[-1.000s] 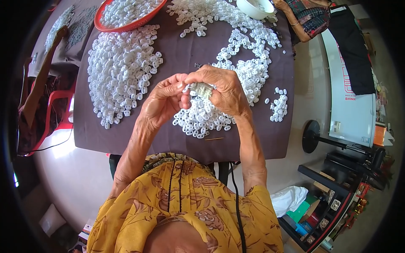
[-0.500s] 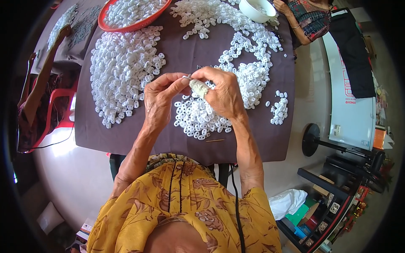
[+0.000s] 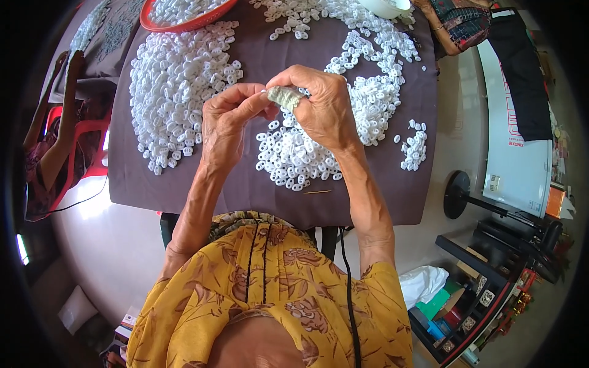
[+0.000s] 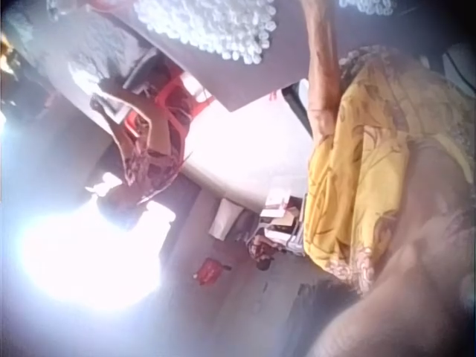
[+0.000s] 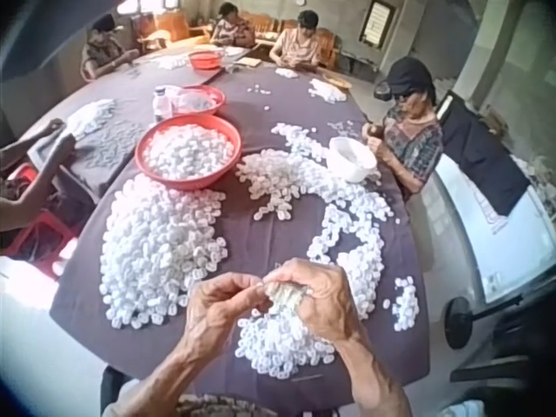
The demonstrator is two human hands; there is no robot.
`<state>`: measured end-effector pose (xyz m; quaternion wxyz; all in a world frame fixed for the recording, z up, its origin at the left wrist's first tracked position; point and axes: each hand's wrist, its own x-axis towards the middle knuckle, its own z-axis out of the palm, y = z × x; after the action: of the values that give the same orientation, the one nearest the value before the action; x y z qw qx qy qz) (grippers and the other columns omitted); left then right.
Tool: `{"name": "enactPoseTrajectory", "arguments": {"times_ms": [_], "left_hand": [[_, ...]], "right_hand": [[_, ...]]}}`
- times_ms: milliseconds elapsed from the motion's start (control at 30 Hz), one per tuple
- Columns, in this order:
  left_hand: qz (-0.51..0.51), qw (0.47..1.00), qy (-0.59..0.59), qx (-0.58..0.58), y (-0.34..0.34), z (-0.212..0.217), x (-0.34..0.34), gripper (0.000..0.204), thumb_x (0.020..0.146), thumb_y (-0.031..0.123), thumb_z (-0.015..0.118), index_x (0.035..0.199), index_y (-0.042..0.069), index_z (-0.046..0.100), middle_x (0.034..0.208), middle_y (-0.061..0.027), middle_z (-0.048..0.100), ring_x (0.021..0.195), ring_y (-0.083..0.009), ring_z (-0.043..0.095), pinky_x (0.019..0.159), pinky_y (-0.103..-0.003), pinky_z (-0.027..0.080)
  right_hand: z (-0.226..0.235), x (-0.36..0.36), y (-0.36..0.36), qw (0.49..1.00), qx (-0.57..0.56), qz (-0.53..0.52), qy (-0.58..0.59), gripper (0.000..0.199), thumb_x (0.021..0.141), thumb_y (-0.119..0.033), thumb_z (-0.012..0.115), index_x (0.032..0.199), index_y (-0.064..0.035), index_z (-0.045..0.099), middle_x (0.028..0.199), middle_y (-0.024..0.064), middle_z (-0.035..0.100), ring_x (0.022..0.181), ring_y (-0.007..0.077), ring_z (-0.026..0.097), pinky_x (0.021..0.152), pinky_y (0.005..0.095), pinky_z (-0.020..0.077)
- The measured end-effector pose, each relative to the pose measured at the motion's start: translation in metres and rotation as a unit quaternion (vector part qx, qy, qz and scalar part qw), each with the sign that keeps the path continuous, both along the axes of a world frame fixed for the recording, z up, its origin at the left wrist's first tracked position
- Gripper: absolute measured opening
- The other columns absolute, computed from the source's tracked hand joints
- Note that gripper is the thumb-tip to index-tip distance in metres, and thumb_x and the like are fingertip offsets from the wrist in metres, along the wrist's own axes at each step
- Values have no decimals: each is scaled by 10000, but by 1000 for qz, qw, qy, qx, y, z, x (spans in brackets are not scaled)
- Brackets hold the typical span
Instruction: The person assembles small white plastic decorative parts by linking them together with a needle.
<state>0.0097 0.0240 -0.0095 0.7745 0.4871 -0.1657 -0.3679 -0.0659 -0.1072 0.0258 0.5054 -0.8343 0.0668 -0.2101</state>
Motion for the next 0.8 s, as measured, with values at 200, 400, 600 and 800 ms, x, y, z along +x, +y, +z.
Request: {"name": "enactPoseTrajectory", "arguments": {"times_ms": [200,400,600,800], "left_hand": [[30,998,40,-27,0,-14,9,111,791,83,602,825,-22,617,686,-59,603,623,-107,561,629,-239,470],[53,996,59,-34,6,-19,18,112,793,98,613,831,-7,613,707,-57,602,632,-113,561,637,-244,467],[36,991,115,-61,9,-22,15,137,797,116,629,852,-7,610,745,-69,608,650,-131,576,631,-247,475],[26,990,130,-54,9,-15,12,134,806,125,618,848,-1,606,748,-78,615,651,-133,581,619,-262,492]], "right_hand": [[-31,-1,0,994,103,-26,15,140,724,9,553,833,-22,635,772,52,629,712,125,585,634,245,459],[-102,-8,-3,900,-423,76,66,109,681,-12,549,747,-93,577,685,36,496,709,222,482,659,365,378],[-97,-5,5,860,-490,89,106,117,674,-2,537,744,-84,582,702,42,495,739,220,467,675,348,374],[-15,4,-12,988,-143,-34,43,251,714,60,520,919,-35,631,823,80,639,758,164,606,678,253,461]]}}
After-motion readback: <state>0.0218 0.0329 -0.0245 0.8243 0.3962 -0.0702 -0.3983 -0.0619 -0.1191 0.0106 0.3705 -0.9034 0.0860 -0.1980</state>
